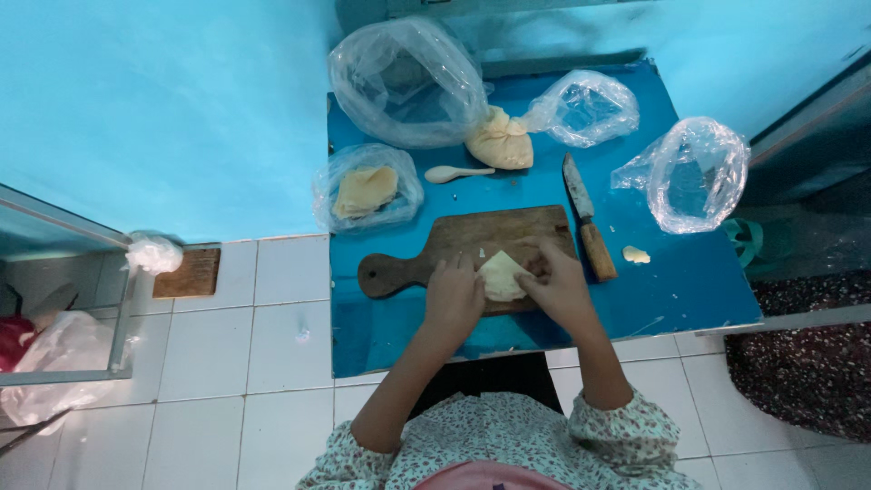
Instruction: The person sits at a small blue table and folds cut dough wrappers one at a time on a wooden cutting board, pressing each folded piece and stacking the finished wrappers. They briefly handle a plastic bag of dough pieces and reach for a dough ball between folds.
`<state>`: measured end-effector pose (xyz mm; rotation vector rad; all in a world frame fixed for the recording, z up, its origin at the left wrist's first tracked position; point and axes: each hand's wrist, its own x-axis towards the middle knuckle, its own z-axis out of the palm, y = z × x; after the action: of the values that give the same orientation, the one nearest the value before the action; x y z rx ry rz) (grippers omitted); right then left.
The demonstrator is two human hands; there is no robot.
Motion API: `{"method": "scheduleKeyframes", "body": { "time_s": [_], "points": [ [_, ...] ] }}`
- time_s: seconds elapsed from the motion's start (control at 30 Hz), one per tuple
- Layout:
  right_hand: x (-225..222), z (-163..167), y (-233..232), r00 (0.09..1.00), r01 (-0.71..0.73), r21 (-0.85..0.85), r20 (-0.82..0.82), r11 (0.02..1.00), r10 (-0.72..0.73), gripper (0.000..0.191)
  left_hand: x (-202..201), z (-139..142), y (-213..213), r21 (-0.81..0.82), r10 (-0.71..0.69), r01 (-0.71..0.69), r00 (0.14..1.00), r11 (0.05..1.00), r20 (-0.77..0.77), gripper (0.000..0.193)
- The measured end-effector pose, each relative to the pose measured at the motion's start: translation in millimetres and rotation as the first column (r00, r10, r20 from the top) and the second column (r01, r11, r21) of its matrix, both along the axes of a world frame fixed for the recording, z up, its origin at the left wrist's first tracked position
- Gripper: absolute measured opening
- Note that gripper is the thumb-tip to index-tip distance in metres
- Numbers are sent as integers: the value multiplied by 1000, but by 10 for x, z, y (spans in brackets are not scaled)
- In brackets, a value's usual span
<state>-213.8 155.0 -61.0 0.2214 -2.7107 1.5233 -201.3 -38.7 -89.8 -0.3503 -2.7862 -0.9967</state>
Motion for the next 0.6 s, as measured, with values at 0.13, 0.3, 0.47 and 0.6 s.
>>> {"method": "scheduleKeyframes", "body": {
  "time_s": [0.13, 0.3, 0.47, 0.6],
  "points": [
    [130, -13, 10, 999, 47, 27, -7, 999, -47, 49, 114, 3, -46, 52, 45, -43, 999, 998, -28, 16],
    [308, -3, 42, 972, 158, 283, -212, 946, -99, 27, 240, 85, -39, 71, 87, -80, 991, 994, -98, 15],
    [448, -19, -14, 956, 217, 224, -247, 950, -160, 21, 304, 149, 35, 33, 86, -81, 974, 996, -210, 16],
    [447, -19, -52, 962, 244, 231, -179, 942, -205, 19, 284, 169, 52, 14, -7, 11, 959, 1000, -283, 15]
  ]
}}
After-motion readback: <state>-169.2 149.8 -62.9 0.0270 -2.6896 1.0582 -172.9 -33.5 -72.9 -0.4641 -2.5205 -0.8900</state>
